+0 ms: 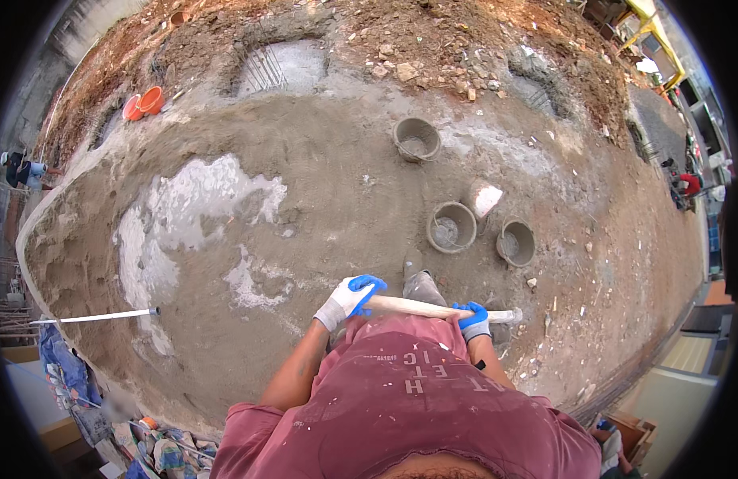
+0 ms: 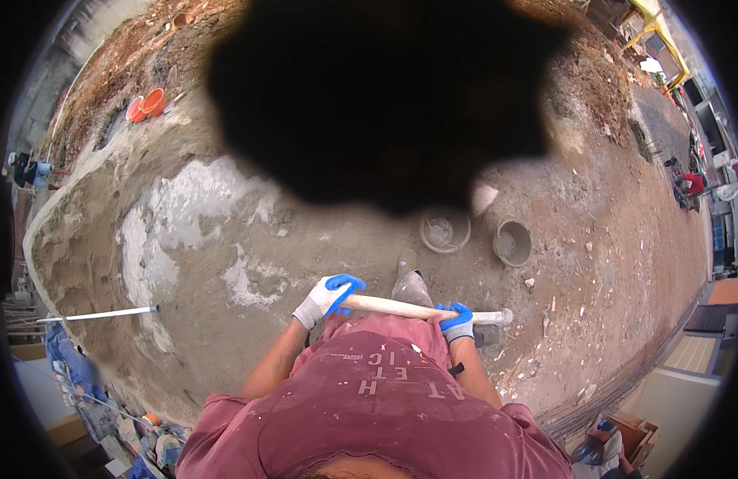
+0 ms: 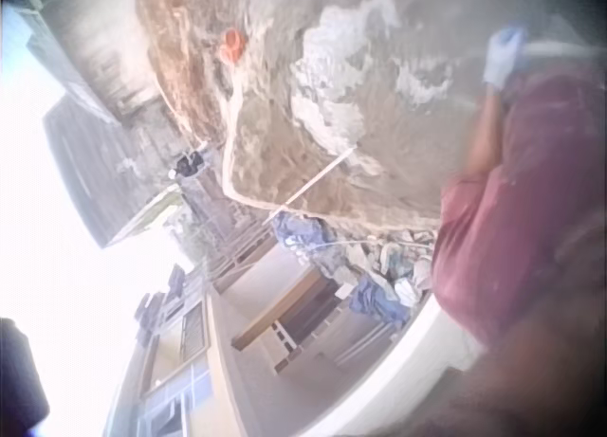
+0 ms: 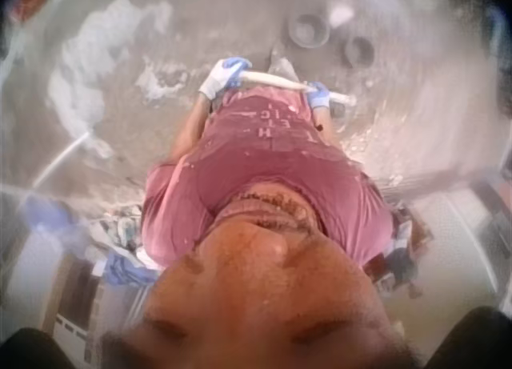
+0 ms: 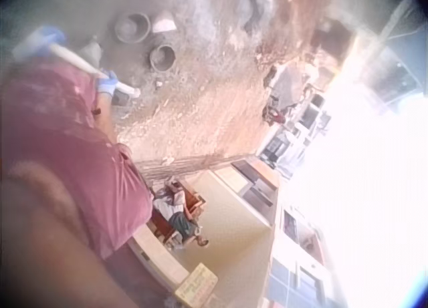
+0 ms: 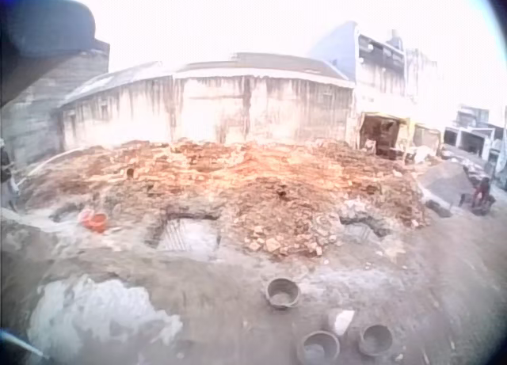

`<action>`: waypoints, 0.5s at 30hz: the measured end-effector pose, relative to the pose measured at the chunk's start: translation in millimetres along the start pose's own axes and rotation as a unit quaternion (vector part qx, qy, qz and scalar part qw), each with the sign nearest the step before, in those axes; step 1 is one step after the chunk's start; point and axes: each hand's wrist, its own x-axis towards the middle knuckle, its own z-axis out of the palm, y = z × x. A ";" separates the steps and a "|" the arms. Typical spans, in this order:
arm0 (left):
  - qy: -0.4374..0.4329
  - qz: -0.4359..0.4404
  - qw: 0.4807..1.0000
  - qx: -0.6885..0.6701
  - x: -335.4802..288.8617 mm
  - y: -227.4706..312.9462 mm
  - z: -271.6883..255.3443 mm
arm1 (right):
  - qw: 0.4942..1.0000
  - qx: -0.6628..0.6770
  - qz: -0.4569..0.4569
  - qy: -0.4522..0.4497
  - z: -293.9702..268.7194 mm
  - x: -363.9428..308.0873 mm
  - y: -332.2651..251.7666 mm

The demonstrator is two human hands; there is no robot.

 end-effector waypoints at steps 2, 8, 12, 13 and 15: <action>0.051 0.007 0.999 0.002 10.1 29.4 22.8 | 0.997 -0.041 -0.021 -0.062 65.4 -1.4 -37.0; 0.060 0.033 0.997 -0.023 52.0 82.6 29.5 | 0.977 -0.165 0.000 -0.134 258.2 21.9 -96.4; 0.052 0.095 0.994 -0.015 63.6 103.8 23.6 | 0.949 -0.250 0.026 -0.192 361.2 35.2 -76.6; 0.068 0.121 0.990 0.037 70.8 109.0 13.4 | 0.944 -0.266 0.023 -0.196 382.3 40.9 -68.2; 0.095 0.077 0.992 -0.011 74.9 122.6 2.5 | 0.934 -0.292 0.020 -0.204 418.4 47.7 -49.7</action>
